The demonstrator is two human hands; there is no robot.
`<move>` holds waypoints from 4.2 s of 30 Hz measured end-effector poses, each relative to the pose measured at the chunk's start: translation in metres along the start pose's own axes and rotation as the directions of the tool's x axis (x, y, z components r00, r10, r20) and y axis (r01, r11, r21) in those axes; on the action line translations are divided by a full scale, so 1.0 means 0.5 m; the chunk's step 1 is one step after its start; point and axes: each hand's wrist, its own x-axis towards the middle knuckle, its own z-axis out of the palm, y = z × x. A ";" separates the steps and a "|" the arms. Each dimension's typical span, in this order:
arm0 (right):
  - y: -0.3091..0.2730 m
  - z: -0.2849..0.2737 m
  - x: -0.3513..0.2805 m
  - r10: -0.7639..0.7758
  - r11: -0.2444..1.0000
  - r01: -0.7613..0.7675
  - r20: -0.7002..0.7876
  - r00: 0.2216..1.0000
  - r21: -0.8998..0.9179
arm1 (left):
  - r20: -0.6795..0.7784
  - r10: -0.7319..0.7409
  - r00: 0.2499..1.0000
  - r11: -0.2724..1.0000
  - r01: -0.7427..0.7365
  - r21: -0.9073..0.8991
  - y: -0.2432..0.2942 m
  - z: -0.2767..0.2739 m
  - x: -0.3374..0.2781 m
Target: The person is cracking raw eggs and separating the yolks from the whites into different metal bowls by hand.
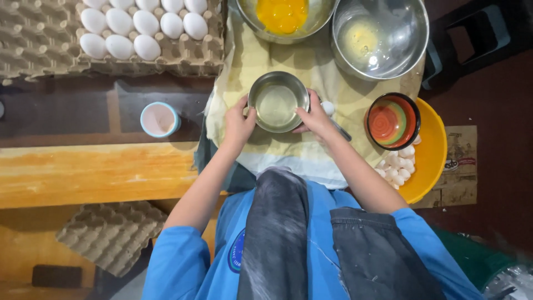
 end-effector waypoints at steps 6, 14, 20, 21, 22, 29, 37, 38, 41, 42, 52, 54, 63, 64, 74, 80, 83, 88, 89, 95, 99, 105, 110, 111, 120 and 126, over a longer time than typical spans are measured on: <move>0.023 -0.033 0.028 0.083 0.981 -0.089 0.041 0.996 0.170 | 0.009 -0.024 1.000 0.989 0.026 -0.143 0.073 -0.019 0.008; -0.013 -0.158 0.058 0.134 0.939 -0.114 -0.040 0.990 0.325 | 0.060 0.067 0.996 0.960 -0.048 -0.275 0.204 -0.010 0.033; -0.250 -0.249 -0.043 0.206 0.974 -0.180 -0.203 0.957 0.141 | 0.095 0.105 0.990 0.922 -0.061 -0.383 0.219 -0.020 0.088; -0.246 -0.287 -0.023 0.175 0.973 -0.132 -0.238 0.955 0.188 | 0.047 0.132 0.990 0.942 -0.110 -0.316 0.204 -0.033 0.097; -0.241 -0.324 -0.003 0.147 0.969 -0.083 -0.271 0.951 0.232 | 0.000 0.159 0.987 0.958 -0.155 -0.243 0.188 -0.047 0.105; -0.232 -0.465 0.052 0.030 0.971 0.074 -0.420 0.907 0.228 | -0.176 0.183 0.967 0.958 -0.215 -0.189 0.155 -0.178 0.109; -0.197 -0.517 0.091 -0.006 0.978 0.115 -0.533 0.846 0.171 | -0.287 0.166 0.943 0.956 -0.225 -0.188 0.119 -0.224 0.108; -0.198 -0.512 0.090 -0.005 0.978 0.115 -0.535 0.845 0.172 | -0.285 0.167 0.944 0.956 -0.226 -0.189 0.119 -0.225 0.110; -0.207 -0.494 0.086 -0.074 0.988 0.135 -0.547 0.834 0.072 | -0.295 0.150 0.944 0.958 -0.212 -0.191 0.121 -0.233 0.113; -0.210 -0.486 0.084 -0.101 0.991 0.135 -0.560 0.822 0.019 | -0.307 0.145 0.940 0.958 -0.212 -0.195 0.123 -0.235 0.114; -0.218 -0.442 0.066 -0.240 0.969 0.154 -0.585 0.774 -0.193 | -0.424 0.452 0.785 0.892 -0.409 0.193 0.077 -0.274 0.162; -0.208 -0.443 0.071 -0.318 0.944 0.188 -0.593 0.739 -0.272 | -0.416 0.464 0.782 0.886 -0.401 0.234 0.058 -0.287 0.187; -0.258 -0.380 -0.012 -0.858 0.354 0.309 -0.174 0.484 -0.883 | -0.276 0.422 0.864 0.769 -0.179 0.614 0.051 -0.323 0.263; -0.268 -0.376 -0.017 -0.864 0.295 0.275 -0.132 0.487 -0.915 | -0.228 0.417 0.880 0.709 -0.158 0.687 0.054 -0.325 0.272; -0.261 -0.412 0.014 -0.851 -0.302 0.021 0.279 0.445 -0.953 | -0.032 0.543 0.839 0.486 -0.283 0.827 0.069 -0.238 0.306; -0.278 -0.404 -0.005 -0.807 -0.180 0.041 0.172 0.564 -0.983 | -0.118 0.361 0.925 0.540 -0.104 0.835 0.076 -0.205 0.332; -0.279 -0.393 -0.016 -0.782 -0.218 0.045 0.202 0.589 -0.975 | -0.131 0.306 0.943 0.480 -0.034 0.877 0.063 -0.199 0.345; -0.277 -0.413 -0.007 -0.793 -0.236 -0.011 0.186 0.581 -0.972 | -0.190 0.273 0.943 0.445 0.052 0.894 0.054 -0.195 0.368; -0.277 -0.400 -0.015 -0.792 -0.233 -0.010 0.184 0.582 -0.973 | -0.188 0.272 0.944 0.441 0.052 0.896 0.062 -0.202 0.354; -0.267 -0.409 -0.015 -0.754 -0.245 -0.022 0.176 0.632 -0.969 | -0.189 0.256 0.948 0.548 0.019 0.836 0.088 -0.207 0.335; -0.243 -0.434 0.013 -0.835 -0.254 -0.062 0.186 0.517 -0.965 | -0.171 0.192 0.966 0.603 0.021 0.797 0.097 -0.216 0.329; -0.276 -0.380 -0.017 -0.803 0.321 0.163 -0.177 0.570 -0.933 | -0.190 0.304 0.933 0.612 -0.039 0.790 0.076 -0.221 0.321; -0.219 -0.410 0.074 -0.214 0.928 0.366 -0.706 0.675 0.068 | -0.308 0.378 0.873 0.799 -0.140 0.585 0.099 -0.222 0.300; -0.226 -0.393 0.067 0.014 0.816 0.389 -0.687 0.727 0.428 | -0.389 0.243 0.889 0.944 -0.123 0.307 0.119 -0.220 0.289; -0.089 -0.274 0.042 0.104 0.888 0.063 -0.333 0.937 0.455 | -0.003 -0.011 1.000 0.722 0.005 -0.692 0.246 -0.159 0.089; 0.031 -0.086 0.064 0.091 0.995 -0.091 0.017 0.996 0.042 | 0.198 -0.092 0.976 0.609 0.213 -0.765 0.197 -0.089 0.016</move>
